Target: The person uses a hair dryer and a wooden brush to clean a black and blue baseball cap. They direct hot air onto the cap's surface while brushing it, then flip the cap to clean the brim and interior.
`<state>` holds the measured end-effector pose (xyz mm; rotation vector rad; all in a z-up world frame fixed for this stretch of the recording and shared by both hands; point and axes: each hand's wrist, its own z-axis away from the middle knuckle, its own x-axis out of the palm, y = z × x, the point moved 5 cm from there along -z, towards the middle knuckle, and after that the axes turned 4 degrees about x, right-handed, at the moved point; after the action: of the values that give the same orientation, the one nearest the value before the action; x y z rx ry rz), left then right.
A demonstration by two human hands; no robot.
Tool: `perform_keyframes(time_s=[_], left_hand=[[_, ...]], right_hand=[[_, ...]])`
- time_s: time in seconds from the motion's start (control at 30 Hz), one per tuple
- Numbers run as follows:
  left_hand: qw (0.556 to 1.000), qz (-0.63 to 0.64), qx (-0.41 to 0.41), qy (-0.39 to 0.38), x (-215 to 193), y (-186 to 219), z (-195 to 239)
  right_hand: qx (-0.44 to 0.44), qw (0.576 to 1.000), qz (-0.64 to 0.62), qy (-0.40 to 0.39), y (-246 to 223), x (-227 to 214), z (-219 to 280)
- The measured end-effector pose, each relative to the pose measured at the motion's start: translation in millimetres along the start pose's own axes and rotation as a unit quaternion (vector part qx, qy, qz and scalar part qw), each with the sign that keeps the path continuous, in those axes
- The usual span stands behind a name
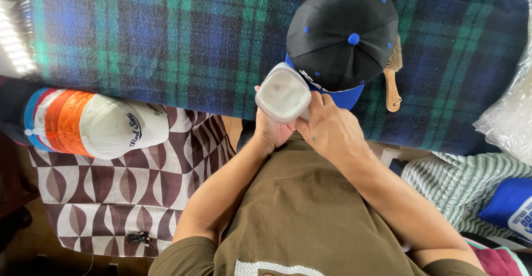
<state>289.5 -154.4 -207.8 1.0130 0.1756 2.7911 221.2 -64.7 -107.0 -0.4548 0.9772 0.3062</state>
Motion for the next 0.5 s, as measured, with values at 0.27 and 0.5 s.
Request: perform_keyframes(time_s=[0.27,0.5], left_hand=[[0.997,0.053,-0.020,0.048,-3.2,6.3,-4.9],[0.998,0.041,-0.035,0.044,-0.7,4.6,-7.5]], right_hand=[[-0.019,1.000,0.017,0.007,1.9,-12.4,7.2],[-0.001,0.999,-0.031,0.008,-29.6,-24.6,-24.6]])
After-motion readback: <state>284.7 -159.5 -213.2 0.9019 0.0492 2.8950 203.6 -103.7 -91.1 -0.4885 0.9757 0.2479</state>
